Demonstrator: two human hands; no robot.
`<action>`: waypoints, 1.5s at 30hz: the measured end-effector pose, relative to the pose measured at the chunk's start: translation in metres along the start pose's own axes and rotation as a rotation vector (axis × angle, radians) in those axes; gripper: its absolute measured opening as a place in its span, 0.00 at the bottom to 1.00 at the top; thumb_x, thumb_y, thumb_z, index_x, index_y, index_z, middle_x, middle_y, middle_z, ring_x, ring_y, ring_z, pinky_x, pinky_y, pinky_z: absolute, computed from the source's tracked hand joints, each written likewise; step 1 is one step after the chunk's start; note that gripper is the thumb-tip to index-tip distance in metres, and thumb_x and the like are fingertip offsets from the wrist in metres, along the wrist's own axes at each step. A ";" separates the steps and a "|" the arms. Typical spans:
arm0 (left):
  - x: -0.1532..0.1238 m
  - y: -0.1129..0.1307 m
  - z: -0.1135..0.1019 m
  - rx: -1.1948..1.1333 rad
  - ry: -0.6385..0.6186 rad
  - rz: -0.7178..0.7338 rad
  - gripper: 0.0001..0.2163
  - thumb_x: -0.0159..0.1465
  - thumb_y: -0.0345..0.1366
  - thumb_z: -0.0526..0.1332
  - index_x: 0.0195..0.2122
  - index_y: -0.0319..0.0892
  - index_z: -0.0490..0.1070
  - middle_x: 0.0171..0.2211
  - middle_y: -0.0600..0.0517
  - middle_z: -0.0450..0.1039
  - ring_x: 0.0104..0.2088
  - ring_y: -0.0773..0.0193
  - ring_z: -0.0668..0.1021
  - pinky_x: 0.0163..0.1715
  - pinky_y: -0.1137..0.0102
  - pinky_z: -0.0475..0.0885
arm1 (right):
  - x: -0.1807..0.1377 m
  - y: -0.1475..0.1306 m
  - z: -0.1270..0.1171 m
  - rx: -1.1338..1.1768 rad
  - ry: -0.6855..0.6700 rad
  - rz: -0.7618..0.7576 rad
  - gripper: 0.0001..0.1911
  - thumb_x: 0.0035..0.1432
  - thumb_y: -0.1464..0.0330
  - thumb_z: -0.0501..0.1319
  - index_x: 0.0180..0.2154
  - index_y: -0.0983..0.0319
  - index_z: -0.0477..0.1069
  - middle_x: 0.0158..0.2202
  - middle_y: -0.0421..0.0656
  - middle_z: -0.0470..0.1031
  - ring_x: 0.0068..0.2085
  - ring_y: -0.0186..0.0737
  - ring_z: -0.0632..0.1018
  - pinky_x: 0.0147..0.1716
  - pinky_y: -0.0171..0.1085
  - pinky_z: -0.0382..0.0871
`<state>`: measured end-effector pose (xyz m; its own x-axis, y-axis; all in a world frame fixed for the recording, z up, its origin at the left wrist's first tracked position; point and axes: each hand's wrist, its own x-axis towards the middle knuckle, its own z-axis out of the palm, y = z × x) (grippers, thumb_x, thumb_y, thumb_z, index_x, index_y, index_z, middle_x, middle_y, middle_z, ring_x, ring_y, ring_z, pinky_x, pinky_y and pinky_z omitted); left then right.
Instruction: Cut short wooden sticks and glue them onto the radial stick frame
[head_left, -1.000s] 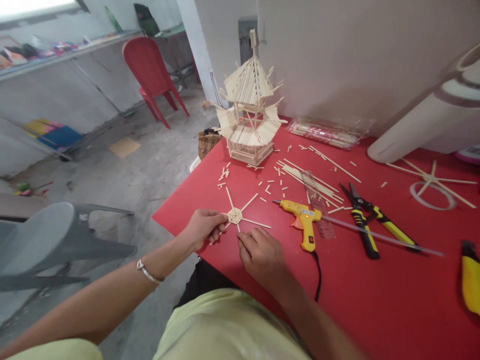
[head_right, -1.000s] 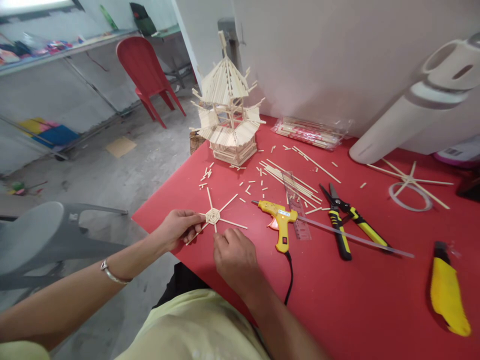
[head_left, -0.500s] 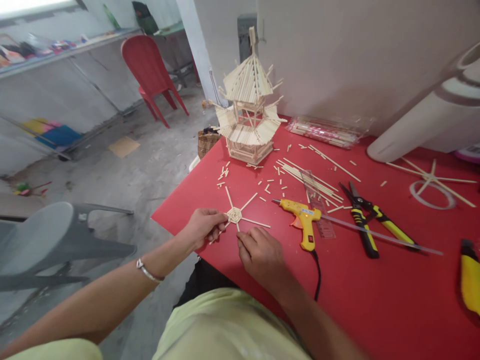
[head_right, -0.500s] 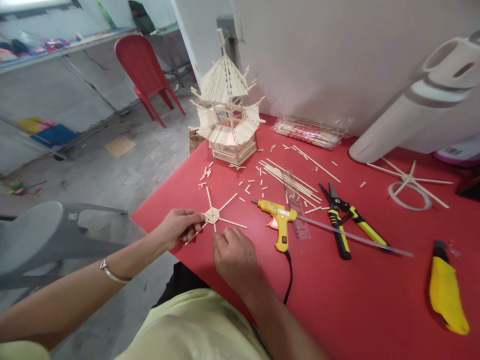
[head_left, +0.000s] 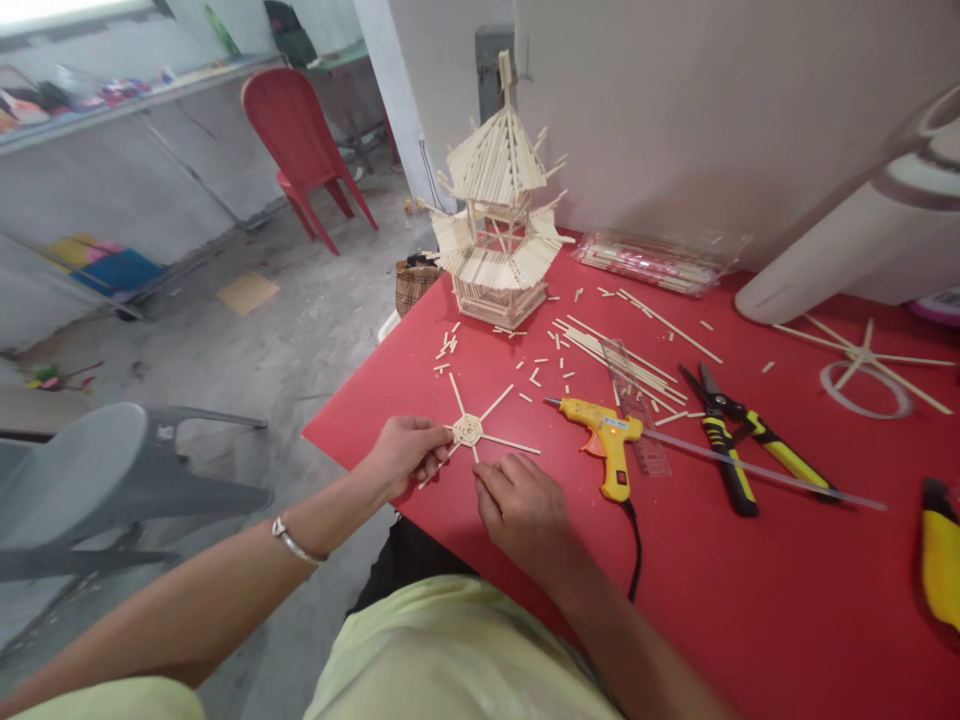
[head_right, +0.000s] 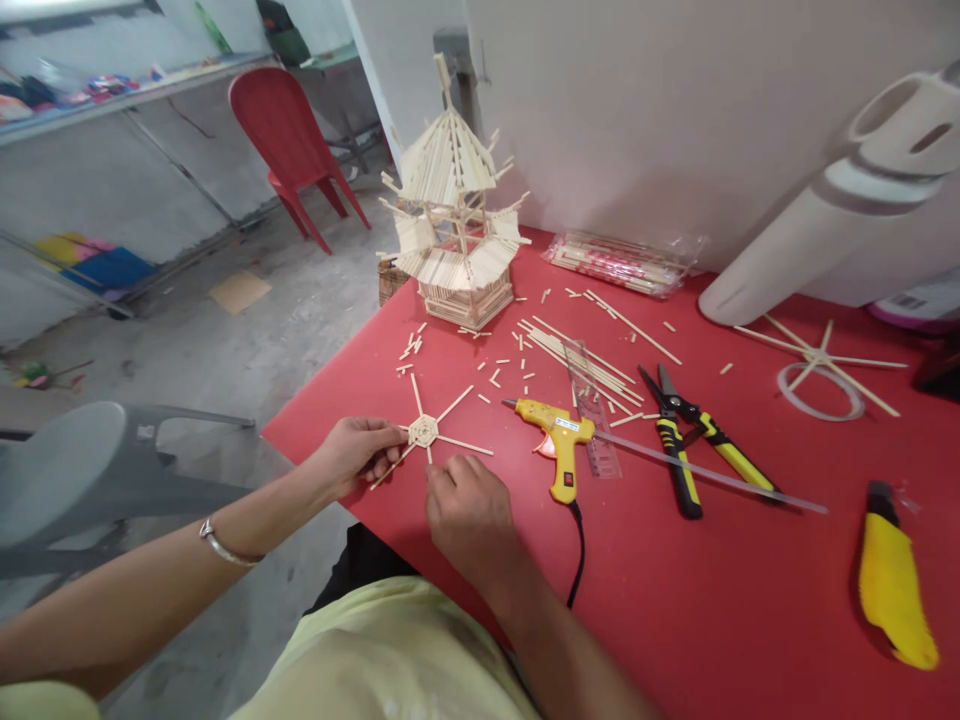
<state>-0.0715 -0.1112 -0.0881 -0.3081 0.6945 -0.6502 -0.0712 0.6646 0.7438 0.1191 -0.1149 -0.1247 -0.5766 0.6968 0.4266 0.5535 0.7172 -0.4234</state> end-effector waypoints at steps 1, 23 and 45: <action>0.000 0.000 0.000 -0.001 0.002 0.001 0.14 0.51 0.40 0.67 0.14 0.40 0.67 0.08 0.54 0.64 0.08 0.71 0.63 0.08 0.75 0.56 | 0.000 0.000 0.000 0.001 0.001 0.000 0.10 0.63 0.72 0.56 0.41 0.60 0.76 0.28 0.42 0.70 0.34 0.38 0.70 0.36 0.37 0.60; -0.005 0.004 0.004 0.012 0.059 -0.020 0.13 0.52 0.38 0.65 0.14 0.39 0.67 0.07 0.54 0.62 0.08 0.70 0.65 0.08 0.76 0.57 | -0.002 0.001 0.002 0.021 0.007 -0.001 0.09 0.64 0.72 0.57 0.38 0.61 0.76 0.28 0.42 0.71 0.34 0.38 0.70 0.36 0.38 0.59; -0.001 -0.001 0.004 0.001 0.044 -0.004 0.14 0.51 0.39 0.66 0.14 0.39 0.67 0.08 0.54 0.63 0.07 0.71 0.63 0.09 0.74 0.58 | -0.001 0.002 0.003 0.032 0.034 -0.005 0.08 0.61 0.74 0.58 0.36 0.61 0.76 0.28 0.41 0.70 0.32 0.38 0.69 0.33 0.38 0.58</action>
<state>-0.0671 -0.1112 -0.0892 -0.3495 0.6787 -0.6459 -0.0719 0.6680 0.7407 0.1192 -0.1146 -0.1285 -0.5581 0.6933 0.4559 0.5305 0.7206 -0.4464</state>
